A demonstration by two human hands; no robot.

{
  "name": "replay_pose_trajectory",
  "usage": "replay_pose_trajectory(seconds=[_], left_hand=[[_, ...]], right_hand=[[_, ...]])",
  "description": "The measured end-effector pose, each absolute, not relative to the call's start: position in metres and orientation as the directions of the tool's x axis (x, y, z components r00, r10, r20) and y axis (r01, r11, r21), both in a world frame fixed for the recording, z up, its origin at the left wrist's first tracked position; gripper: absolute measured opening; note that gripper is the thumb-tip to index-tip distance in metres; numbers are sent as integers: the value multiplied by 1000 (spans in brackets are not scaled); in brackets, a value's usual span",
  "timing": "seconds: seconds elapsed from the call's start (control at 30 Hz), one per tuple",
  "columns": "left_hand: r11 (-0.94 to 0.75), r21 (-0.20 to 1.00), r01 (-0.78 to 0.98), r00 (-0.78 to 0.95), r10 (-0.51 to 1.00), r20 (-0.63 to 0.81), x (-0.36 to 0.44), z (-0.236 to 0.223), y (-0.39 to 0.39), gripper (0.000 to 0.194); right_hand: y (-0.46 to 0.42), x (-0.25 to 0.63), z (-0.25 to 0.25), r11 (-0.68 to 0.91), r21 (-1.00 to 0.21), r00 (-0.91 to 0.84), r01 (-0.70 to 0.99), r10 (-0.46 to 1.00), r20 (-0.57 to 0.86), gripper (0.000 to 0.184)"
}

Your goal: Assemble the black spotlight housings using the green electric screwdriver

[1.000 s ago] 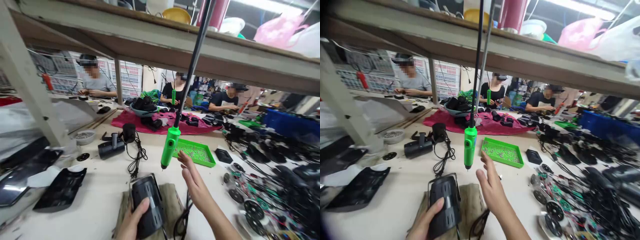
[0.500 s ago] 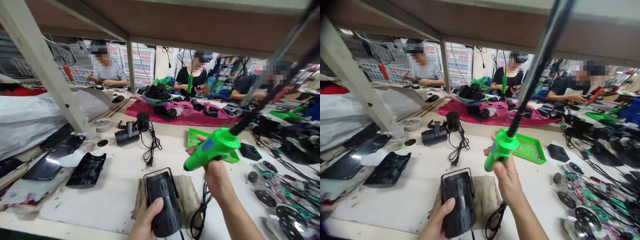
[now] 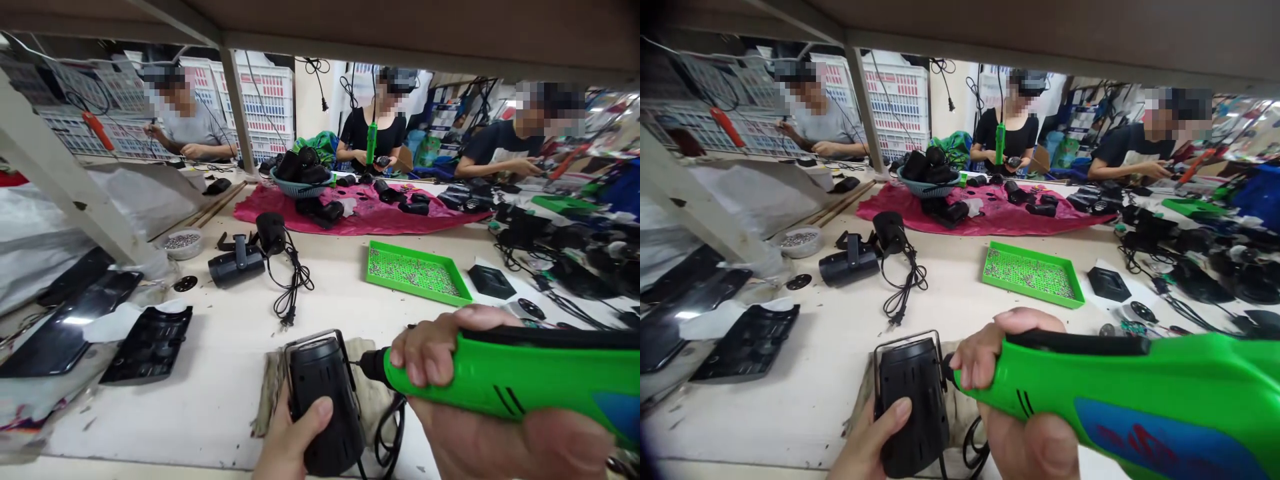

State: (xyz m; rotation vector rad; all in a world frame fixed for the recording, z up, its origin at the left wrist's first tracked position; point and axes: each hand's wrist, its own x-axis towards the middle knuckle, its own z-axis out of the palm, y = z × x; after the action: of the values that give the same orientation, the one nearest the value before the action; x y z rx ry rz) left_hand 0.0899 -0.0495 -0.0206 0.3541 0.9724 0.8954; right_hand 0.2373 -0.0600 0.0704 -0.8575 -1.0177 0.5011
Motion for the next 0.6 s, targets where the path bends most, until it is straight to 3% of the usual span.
replay_pose_trajectory(seconds=[0.43,0.6], left_hand=[[462,814,-351,190,887,-421,92,-26,-53,74],[485,786,-383,258,873,-413,92,-19,-53,66]], right_hand=[[-36,218,55,646,-726,489,-238,725,485,40],[-40,228,55,639,-730,474,-245,735,484,42]])
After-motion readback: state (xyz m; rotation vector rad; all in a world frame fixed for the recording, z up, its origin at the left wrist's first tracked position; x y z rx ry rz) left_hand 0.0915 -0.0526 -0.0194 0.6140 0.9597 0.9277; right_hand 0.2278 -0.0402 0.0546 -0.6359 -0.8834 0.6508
